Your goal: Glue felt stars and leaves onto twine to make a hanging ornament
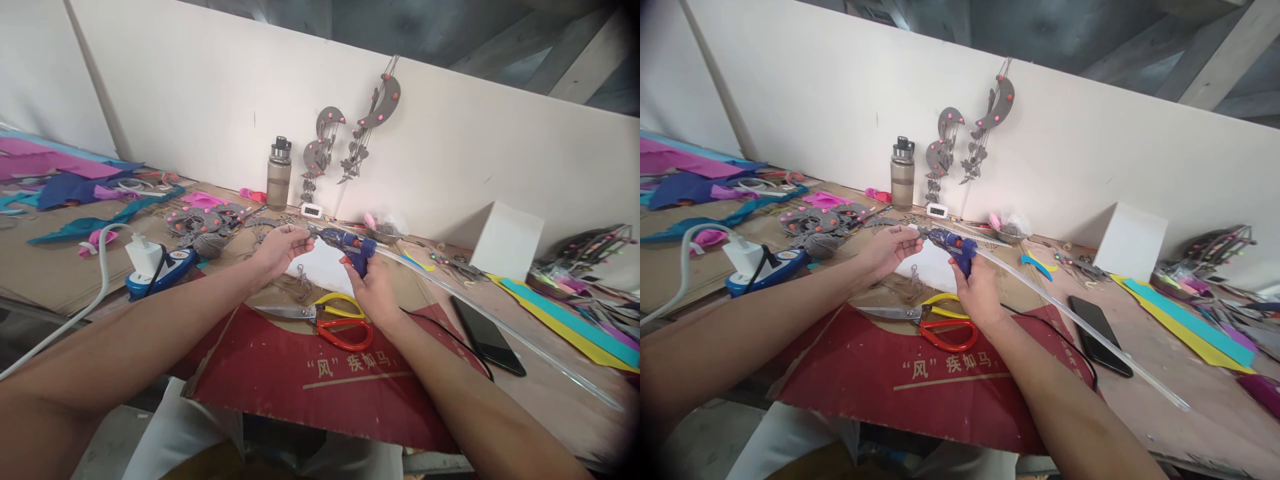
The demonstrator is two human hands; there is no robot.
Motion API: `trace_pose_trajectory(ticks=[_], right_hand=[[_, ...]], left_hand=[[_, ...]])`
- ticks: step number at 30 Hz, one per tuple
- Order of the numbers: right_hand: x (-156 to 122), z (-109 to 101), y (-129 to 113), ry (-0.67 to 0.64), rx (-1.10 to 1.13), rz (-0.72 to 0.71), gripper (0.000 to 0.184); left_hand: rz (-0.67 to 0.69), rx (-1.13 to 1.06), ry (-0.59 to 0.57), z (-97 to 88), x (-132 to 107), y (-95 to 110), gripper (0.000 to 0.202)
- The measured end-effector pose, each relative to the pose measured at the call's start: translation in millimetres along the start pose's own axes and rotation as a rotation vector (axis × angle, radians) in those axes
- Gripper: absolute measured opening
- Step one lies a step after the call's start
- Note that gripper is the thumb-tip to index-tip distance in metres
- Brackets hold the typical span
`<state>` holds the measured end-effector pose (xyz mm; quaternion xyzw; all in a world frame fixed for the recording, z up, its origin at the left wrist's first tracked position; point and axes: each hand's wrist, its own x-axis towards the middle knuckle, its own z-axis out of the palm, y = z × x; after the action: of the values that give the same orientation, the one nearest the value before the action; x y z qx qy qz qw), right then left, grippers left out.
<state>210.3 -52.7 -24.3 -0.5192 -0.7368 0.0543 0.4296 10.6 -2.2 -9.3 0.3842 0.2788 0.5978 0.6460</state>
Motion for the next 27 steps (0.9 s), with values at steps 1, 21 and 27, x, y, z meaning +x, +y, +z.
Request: trace_pose_trajectory(ticks=[1, 21, 27], right_hand=[[-0.1, 0.1, -0.3, 0.001, -0.009, -0.002, 0.032], [0.8, 2.3, 7.6, 0.106, -0.128, -0.201, 0.038], [-0.5, 3.8, 8.0, 0.08, -0.188, -0.225, 0.036]], left_hand=[[0.0, 0.001, 0.001, 0.4, -0.4, 0.4, 0.007], [0.027, -0.006, 0.009, -0.4, 0.9, -0.9, 0.007], [0.023, 0.01, 0.0, 1.7, -2.1, 0.8, 0.01]])
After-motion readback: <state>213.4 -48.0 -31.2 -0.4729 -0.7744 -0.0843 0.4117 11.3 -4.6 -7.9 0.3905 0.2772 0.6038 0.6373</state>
